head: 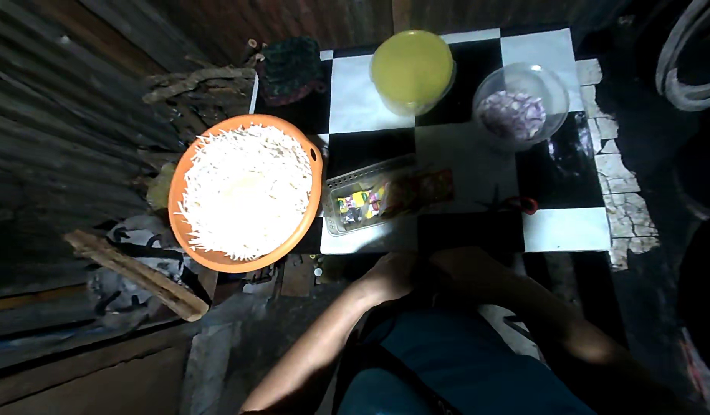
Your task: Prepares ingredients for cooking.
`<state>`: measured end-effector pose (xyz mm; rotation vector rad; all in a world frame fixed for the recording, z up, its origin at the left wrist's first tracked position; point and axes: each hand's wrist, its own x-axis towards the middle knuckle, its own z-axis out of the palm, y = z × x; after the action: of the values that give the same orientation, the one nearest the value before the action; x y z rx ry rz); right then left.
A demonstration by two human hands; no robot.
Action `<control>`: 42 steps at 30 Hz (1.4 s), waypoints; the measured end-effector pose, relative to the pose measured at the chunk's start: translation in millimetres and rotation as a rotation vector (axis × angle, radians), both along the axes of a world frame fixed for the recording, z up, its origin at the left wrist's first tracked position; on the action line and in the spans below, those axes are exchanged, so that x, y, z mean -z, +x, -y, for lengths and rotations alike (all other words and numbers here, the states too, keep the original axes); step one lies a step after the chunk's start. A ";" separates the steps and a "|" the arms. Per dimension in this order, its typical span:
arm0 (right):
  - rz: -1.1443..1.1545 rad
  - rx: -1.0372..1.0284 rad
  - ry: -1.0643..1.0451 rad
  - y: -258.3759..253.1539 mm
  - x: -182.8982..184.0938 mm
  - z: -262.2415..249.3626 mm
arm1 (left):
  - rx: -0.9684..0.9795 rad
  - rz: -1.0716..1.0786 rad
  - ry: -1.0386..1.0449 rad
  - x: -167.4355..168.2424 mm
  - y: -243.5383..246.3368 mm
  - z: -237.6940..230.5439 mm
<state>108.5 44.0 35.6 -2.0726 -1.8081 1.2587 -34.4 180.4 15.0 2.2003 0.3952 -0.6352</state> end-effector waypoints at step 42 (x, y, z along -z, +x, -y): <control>-0.552 0.798 0.707 14.3 36.3 -10.3 | -0.687 0.669 -0.121 8.5 26.8 3.4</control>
<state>122.8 54.3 -0.8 -1.5412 -0.8354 0.6997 -7.6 177.0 6.5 1.8468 0.6728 0.4276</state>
